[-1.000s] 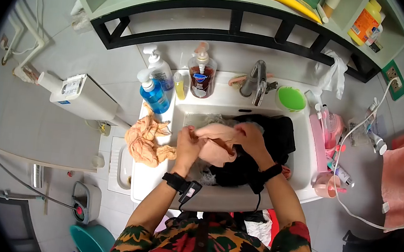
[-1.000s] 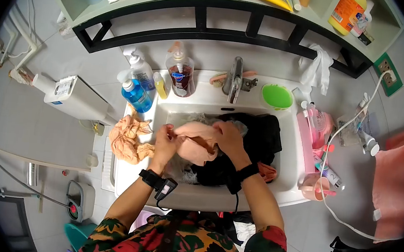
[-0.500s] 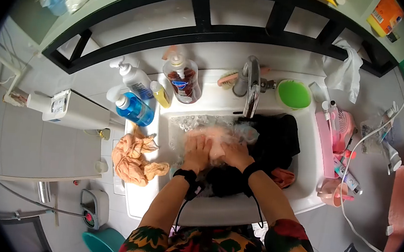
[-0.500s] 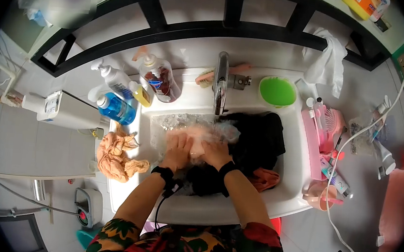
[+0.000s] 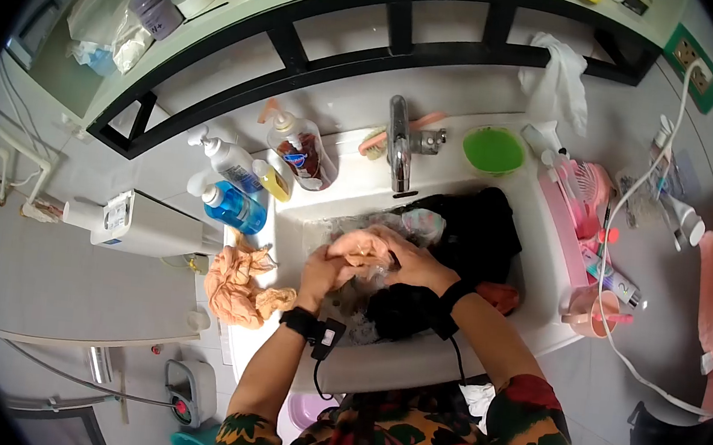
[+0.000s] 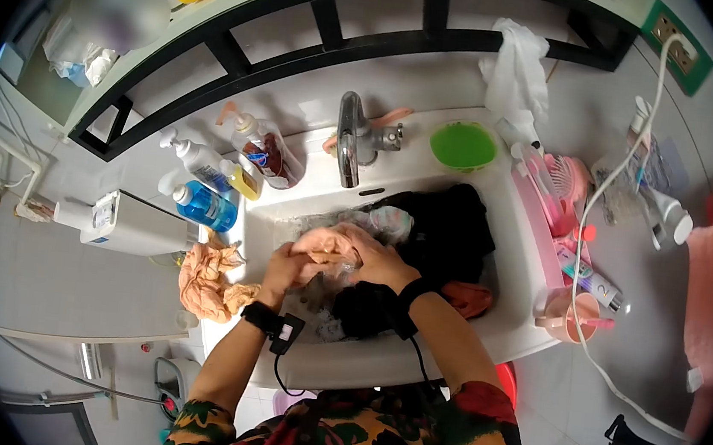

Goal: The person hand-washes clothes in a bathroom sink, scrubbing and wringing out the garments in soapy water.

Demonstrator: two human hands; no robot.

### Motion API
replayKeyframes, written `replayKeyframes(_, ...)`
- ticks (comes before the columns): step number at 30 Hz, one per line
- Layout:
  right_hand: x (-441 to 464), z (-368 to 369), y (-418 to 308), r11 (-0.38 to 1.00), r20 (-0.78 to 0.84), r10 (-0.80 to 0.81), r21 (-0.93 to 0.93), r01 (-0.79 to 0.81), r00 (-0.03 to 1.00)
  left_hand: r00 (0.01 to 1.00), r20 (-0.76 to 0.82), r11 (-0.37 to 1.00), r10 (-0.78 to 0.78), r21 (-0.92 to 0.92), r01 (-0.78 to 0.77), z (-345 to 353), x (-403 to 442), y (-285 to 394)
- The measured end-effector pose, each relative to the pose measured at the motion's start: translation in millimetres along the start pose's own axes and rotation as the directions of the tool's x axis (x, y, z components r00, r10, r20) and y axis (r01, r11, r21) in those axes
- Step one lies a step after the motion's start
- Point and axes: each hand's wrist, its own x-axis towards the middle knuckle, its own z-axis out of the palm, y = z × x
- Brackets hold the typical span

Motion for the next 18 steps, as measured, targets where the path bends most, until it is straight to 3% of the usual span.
replayKeyframes(1, -2.1, 1.8, -4.1, 0.999, -0.055, -0.033, 0.014, 0.034, 0.998, 0.995, -0.021, 0.993, -0.101, -0.065, 0.100, -2.5, -4.3, 14.8)
replayKeyframes(2, -3.9, 3.1, -8.3, 0.997, -0.111, -0.066, 0.026, 0.069, 0.992, 0.990, -0.047, 0.974, -0.129, -0.195, 0.118, -3.4, -14.0, 28.5)
replayKeyframes(3, -5.7, 5.7, -11.6, 0.997, -0.119, -0.069, 0.032, 0.073, 0.990, 0.991, -0.047, 0.976, -0.124, -0.186, 0.114, -8.3, -23.1, 43.8)
replayKeyframes(5, -7.9, 10.8, -19.0, 1.000, -0.087, -0.008, -0.029, 0.005, 0.996, 0.971, 0.058, 0.904, -0.230, -0.357, 0.235, -21.2, -38.8, 70.7)
replayKeyframes(9, -15.2, 9.1, -45.7, 0.997, -0.053, 0.061, -0.047, -0.063, 0.997, 0.980, -0.001, 0.897, -0.199, -0.403, 0.181, -35.3, -67.8, 116.9)
replayKeyframes(11, -9.2, 16.8, -49.2, 0.999, -0.083, 0.041, -0.017, -0.043, 0.996, 0.991, 0.054, 0.901, -0.120, -0.413, 0.132, -53.2, -69.0, 122.4)
replayKeyframes(13, 12.9, 28.7, -44.0, 0.980, -0.095, -0.161, 0.103, 0.170, 0.982, 0.996, 0.016, 0.906, -0.084, -0.415, 0.084, -62.8, -78.7, 141.0)
replayKeyframes(14, 17.9, 32.2, -45.5, 0.909, -0.191, -0.251, 0.291, 0.299, 0.949, 0.998, -0.022, 0.927, -0.052, -0.373, 0.040, -63.1, -88.7, 154.5)
replayKeyframes(15, 17.3, 31.1, -51.5, 0.907, -0.189, -0.256, 0.293, 0.303, 0.948, 0.996, -0.066, 0.944, -0.057, -0.328, 0.033, -60.8, -101.0, 171.3)
replayKeyframes(17, 5.3, 17.9, -70.5, 0.626, -0.230, -0.180, 0.723, 0.292, 0.956, 0.997, -0.075, 0.918, -0.025, -0.396, -0.007, -71.4, -100.8, 170.1)
replayKeyframes(18, -14.7, -4.5, -86.3, 0.601, -0.242, -0.130, 0.752, 0.270, 0.962, 0.996, -0.083, 0.918, -0.026, -0.397, -0.009, -75.4, -98.6, 165.2)
